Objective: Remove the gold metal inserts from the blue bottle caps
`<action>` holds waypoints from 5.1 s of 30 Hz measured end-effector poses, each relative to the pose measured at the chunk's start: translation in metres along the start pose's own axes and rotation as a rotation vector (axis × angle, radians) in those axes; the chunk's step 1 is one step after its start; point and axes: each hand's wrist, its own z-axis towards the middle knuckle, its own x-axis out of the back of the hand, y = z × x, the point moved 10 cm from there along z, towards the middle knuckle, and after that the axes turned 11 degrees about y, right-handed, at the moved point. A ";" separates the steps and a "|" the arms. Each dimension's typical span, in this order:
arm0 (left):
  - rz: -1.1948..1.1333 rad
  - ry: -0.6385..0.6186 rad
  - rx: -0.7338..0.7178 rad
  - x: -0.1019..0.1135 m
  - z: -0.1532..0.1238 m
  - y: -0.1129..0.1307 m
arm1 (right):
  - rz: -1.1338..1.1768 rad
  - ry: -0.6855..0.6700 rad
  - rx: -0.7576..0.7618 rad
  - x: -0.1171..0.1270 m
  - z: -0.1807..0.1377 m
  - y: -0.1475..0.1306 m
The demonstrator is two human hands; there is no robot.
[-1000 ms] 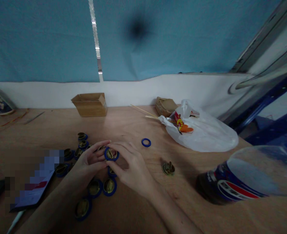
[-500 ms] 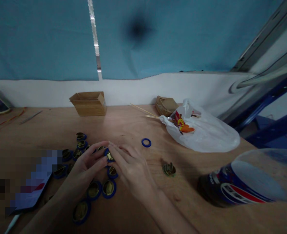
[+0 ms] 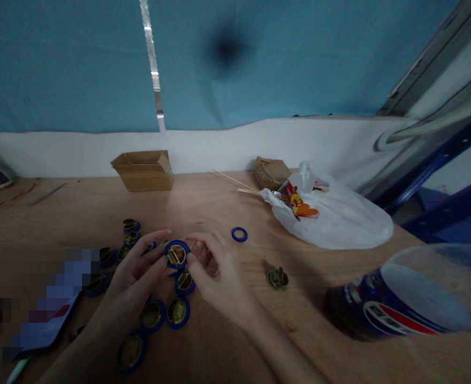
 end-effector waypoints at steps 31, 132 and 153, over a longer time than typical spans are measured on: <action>0.021 -0.104 0.099 -0.006 0.001 -0.016 | 0.298 -0.239 -0.263 -0.016 -0.007 0.016; 0.226 -0.051 0.023 0.001 0.005 -0.009 | 0.217 -0.184 -0.186 -0.012 -0.002 0.017; 0.139 -0.068 -0.027 0.003 0.009 -0.009 | -0.033 -0.209 0.031 -0.012 -0.003 0.000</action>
